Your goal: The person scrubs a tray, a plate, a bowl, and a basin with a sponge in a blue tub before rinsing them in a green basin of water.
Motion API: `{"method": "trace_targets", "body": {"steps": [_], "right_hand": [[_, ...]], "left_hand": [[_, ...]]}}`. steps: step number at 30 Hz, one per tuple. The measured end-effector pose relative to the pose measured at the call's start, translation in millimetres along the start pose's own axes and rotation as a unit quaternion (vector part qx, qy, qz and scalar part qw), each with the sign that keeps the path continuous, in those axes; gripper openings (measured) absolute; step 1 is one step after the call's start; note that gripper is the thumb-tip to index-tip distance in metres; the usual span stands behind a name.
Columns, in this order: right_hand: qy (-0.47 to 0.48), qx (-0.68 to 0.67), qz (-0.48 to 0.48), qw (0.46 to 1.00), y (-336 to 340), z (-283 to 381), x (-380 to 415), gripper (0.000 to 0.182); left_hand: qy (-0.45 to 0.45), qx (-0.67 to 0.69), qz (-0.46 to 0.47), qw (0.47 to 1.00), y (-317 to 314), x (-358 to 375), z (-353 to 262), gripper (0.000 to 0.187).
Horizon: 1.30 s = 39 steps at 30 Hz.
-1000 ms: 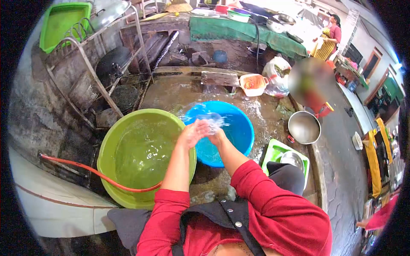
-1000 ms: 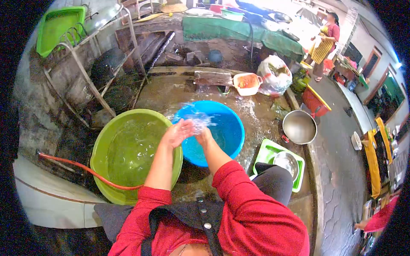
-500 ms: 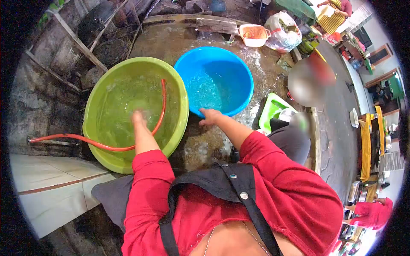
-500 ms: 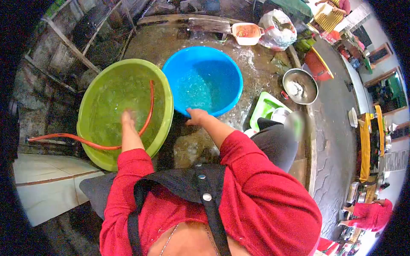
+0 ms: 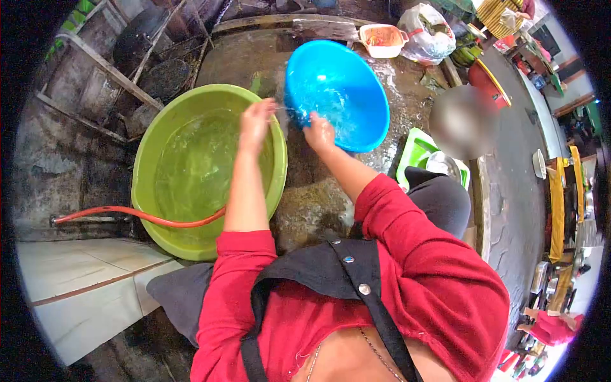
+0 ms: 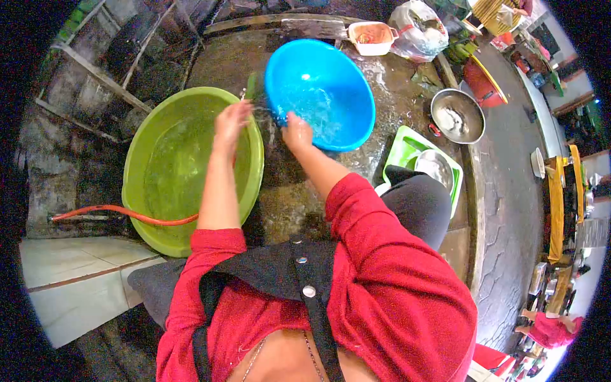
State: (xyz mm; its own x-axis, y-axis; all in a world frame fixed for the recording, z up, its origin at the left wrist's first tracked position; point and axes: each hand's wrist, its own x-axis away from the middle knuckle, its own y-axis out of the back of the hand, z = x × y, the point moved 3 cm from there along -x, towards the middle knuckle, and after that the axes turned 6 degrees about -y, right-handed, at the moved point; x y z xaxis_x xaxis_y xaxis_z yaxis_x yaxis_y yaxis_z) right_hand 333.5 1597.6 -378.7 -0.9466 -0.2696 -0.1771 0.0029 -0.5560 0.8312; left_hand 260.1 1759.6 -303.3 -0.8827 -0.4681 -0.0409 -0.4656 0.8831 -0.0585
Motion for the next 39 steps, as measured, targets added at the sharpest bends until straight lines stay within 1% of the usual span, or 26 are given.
{"method": "trace_targets", "body": {"steps": [1, 2, 4, 5, 6, 7, 8, 9, 10, 12, 13, 14, 16, 20, 21, 22, 24, 25, 27, 30, 31, 32, 34, 36, 37, 39], "right_hand": [[-0.018, -0.037, -0.049, 0.998, 4.1, -5.9, -10.5, 0.032], [-0.033, -0.074, -0.101, 0.992, 11.8, -13.5, -20.5, 0.033], [-0.094, -0.192, -0.154, 0.965, 42.8, -25.0, -36.0, 0.028], [-0.099, -0.271, -0.173, 0.942, 51.7, -35.6, -44.4, 0.025], [-0.101, -0.348, -0.194, 0.912, 60.4, -42.6, -53.9, 0.023], [-0.065, -0.440, -0.215, 0.869, 81.3, -33.7, -54.5, 0.027], [-0.075, -0.497, -0.203, 0.840, 84.5, -38.6, -56.7, 0.028], [-0.079, -0.549, -0.192, 0.809, 88.9, -43.8, -60.9, 0.030], [-0.077, -0.608, -0.190, 0.767, 99.0, -38.6, -61.4, 0.037], [-0.101, -0.661, -0.183, 0.721, 119.7, -27.4, -62.6, 0.039], [-0.083, -0.655, -0.157, 0.734, 129.4, -23.6, -66.5, 0.040], [-0.051, -0.717, -0.148, 0.679, 148.3, -1.0, -60.7, 0.038], [-0.035, -0.733, -0.129, 0.667, 178.0, 22.4, -55.4, 0.039], [0.005, -0.788, -0.075, 0.611, 220.8, 72.0, -37.5, 0.037], [0.015, -0.806, -0.031, 0.590, 225.6, 83.7, -33.1, 0.037], [0.022, -0.822, 0.013, 0.569, 228.5, 94.9, -27.6, 0.037], [0.011, -0.828, 0.013, 0.560, 227.6, 116.2, -16.1, 0.040], [0.010, -0.834, 0.037, 0.551, 223.1, 123.7, -13.6, 0.041], [0.024, -0.837, 0.102, 0.537, 208.5, 140.4, -4.4, 0.046], [0.016, -0.839, 0.217, 0.498, 161.2, 160.0, 3.5, 0.049], [-0.025, -0.827, 0.224, 0.516, 152.1, 164.3, 12.9, 0.047], [-0.042, -0.823, 0.246, 0.510, 146.5, 171.1, 24.2, 0.045], [-0.061, -0.818, 0.276, 0.500, 131.7, 182.8, 43.4, 0.044], [-0.037, -0.791, 0.290, 0.538, 110.9, 193.6, 58.7, 0.045], [-0.042, -0.791, 0.304, 0.530, 99.8, 198.0, 68.7, 0.045], [-0.016, -0.746, 0.315, 0.587, 82.6, 201.2, 89.8, 0.042]], "left_hand": [[-0.001, -0.014, -0.107, 0.994, 26.1, 5.1, 4.5, 0.032], [-0.043, -0.082, -0.176, 0.980, 76.5, -17.8, 59.8, 0.034], [-0.071, -0.281, -0.341, 0.894, 141.0, -4.7, 92.8, 0.037], [0.036, -0.333, -0.337, 0.880, 161.2, 14.5, 92.7, 0.040], [0.036, -0.433, -0.407, 0.804, 193.0, 19.2, 132.9, 0.041], [0.020, -0.419, -0.437, 0.796, 226.5, 21.3, 200.6, 0.041], [0.082, -0.425, -0.396, 0.810, 225.5, 35.6, 191.5, 0.037], [0.217, -0.410, -0.307, 0.831, 297.9, 6.2, 293.5, 0.043], [0.197, -0.396, -0.302, 0.845, 244.7, 26.3, 283.8, 0.043], [0.199, -0.048, -0.266, 0.942, 191.2, 31.0, 242.9, 0.037], [0.288, 0.067, -0.183, 0.938, 165.0, 36.5, 209.2, 0.043], [0.281, 0.069, -0.172, 0.942, 146.0, 39.1, 181.5, 0.043], [0.244, 0.173, -0.188, 0.936, 120.4, 41.1, 146.6, 0.036], [0.180, 0.135, -0.210, 0.951, 136.8, 21.2, 125.0, 0.059], [0.110, 0.144, -0.244, 0.953, 132.4, 29.2, 100.1, 0.062], [0.106, 0.144, -0.242, 0.954, 130.2, 35.4, 75.0, 0.062], [0.101, 0.004, -0.355, 0.929, 137.7, 44.4, 30.9, 0.060], [0.100, -0.001, -0.360, 0.927, 145.3, 41.1, 29.0, 0.060], [-0.076, 0.054, -0.394, 0.914, 183.1, 49.8, 22.2, 0.057], [-0.137, -0.046, -0.467, 0.872, 240.3, 67.9, -4.5, 0.054], [-0.194, 0.040, -0.468, 0.861, 238.3, 84.7, -20.2, 0.055], [-0.165, 0.002, -0.493, 0.854, 212.1, 113.6, -75.0, 0.055], [-0.181, -0.151, -0.535, 0.811, 232.8, 127.6, -97.3, 0.054], [-0.173, -0.124, -0.547, 0.810, 233.3, 140.0, -122.7, 0.050], [-0.186, -0.122, -0.541, 0.811, 226.1, 146.8, -138.8, 0.047], [-0.220, -0.135, -0.516, 0.817, 211.3, 158.1, -161.0, 0.043]]}}
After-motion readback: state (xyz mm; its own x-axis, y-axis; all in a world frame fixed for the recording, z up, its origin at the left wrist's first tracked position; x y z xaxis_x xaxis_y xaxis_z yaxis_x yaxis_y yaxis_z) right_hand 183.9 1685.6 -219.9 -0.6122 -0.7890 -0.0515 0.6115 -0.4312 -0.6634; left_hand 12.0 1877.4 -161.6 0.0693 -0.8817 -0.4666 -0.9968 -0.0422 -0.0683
